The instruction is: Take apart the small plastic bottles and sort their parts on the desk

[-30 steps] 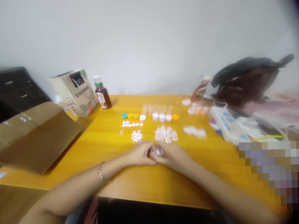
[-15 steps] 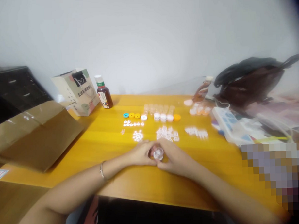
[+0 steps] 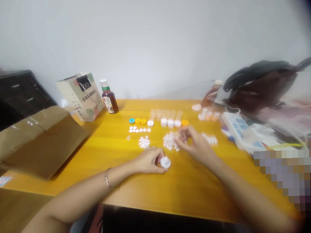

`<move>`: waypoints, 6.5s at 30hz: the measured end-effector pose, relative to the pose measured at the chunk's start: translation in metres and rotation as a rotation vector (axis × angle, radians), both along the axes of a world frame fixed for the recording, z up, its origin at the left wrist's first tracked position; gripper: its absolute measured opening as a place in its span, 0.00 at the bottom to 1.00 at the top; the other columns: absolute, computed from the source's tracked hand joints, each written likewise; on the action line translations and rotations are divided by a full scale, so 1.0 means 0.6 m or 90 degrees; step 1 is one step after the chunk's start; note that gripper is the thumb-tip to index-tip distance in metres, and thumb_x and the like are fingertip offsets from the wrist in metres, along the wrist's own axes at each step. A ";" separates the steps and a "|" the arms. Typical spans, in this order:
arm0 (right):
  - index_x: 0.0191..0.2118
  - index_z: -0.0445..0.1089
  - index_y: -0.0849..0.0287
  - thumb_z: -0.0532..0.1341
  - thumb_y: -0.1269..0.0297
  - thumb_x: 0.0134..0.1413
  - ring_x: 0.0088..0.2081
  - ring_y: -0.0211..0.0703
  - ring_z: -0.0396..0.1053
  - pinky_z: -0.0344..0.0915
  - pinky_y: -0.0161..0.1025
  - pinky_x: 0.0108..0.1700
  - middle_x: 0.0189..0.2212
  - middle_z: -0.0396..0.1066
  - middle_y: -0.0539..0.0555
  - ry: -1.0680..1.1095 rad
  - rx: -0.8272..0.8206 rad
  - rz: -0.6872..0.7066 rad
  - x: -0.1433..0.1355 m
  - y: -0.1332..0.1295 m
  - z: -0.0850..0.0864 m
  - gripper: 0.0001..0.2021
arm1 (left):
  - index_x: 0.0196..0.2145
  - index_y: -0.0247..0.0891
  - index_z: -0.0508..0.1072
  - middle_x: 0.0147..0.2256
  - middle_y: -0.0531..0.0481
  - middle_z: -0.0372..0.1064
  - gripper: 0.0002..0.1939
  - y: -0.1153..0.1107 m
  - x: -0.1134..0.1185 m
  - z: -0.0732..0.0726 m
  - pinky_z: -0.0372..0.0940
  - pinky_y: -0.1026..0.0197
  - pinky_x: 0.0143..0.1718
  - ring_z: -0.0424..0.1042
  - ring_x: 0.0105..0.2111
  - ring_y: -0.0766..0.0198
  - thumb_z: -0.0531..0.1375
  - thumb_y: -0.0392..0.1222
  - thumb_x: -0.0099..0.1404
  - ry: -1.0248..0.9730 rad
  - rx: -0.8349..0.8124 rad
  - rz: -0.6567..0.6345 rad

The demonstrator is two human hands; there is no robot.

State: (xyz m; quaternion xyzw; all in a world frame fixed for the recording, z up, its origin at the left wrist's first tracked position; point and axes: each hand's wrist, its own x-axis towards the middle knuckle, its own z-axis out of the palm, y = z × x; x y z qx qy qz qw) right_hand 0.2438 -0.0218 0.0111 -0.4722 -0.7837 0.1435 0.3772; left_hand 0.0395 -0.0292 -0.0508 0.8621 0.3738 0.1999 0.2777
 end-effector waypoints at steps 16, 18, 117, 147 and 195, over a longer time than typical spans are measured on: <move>0.45 0.65 0.66 0.61 0.71 0.44 0.31 0.41 0.67 0.60 0.33 0.30 0.32 0.71 0.57 -0.254 -0.154 -0.143 -0.036 0.274 -0.005 0.18 | 0.31 0.37 0.62 0.28 0.55 0.64 0.16 -0.001 0.002 0.004 0.53 0.64 0.33 0.61 0.29 0.68 0.63 0.47 0.49 0.025 0.008 -0.002; 0.44 0.65 0.65 0.61 0.71 0.44 0.30 0.40 0.67 0.59 0.33 0.30 0.32 0.71 0.56 -0.267 -0.168 -0.142 -0.038 0.274 -0.007 0.17 | 0.31 0.38 0.63 0.28 0.55 0.64 0.16 -0.001 0.002 0.004 0.53 0.64 0.33 0.61 0.29 0.67 0.63 0.47 0.49 0.025 0.008 0.000; 0.31 0.60 0.55 0.55 0.63 0.53 0.30 0.39 0.65 0.63 0.37 0.34 0.27 0.66 0.50 0.186 -0.110 0.117 -0.045 -0.034 -0.114 0.04 | 0.25 0.37 0.58 0.23 0.57 0.59 0.16 -0.008 0.014 -0.002 0.50 0.66 0.25 0.58 0.25 0.69 0.62 0.46 0.48 -0.028 0.037 0.083; 0.25 0.70 0.59 0.66 0.59 0.41 0.23 0.29 0.60 0.58 0.28 0.28 0.20 0.66 0.47 0.703 -0.541 0.247 -0.050 0.022 -0.084 0.09 | 0.37 0.34 0.71 0.36 0.47 0.67 0.11 0.050 0.041 0.012 0.60 0.61 0.43 0.65 0.38 0.63 0.58 0.43 0.58 -0.506 -0.103 0.116; 0.22 0.70 0.58 0.55 0.63 0.46 0.25 0.40 0.70 0.65 0.36 0.30 0.20 0.72 0.49 0.310 -0.305 0.016 -0.030 0.008 -0.054 0.09 | 0.42 0.36 0.67 0.34 0.44 0.69 0.11 0.042 0.031 -0.008 0.66 0.60 0.37 0.69 0.35 0.63 0.54 0.38 0.62 -0.207 0.387 0.032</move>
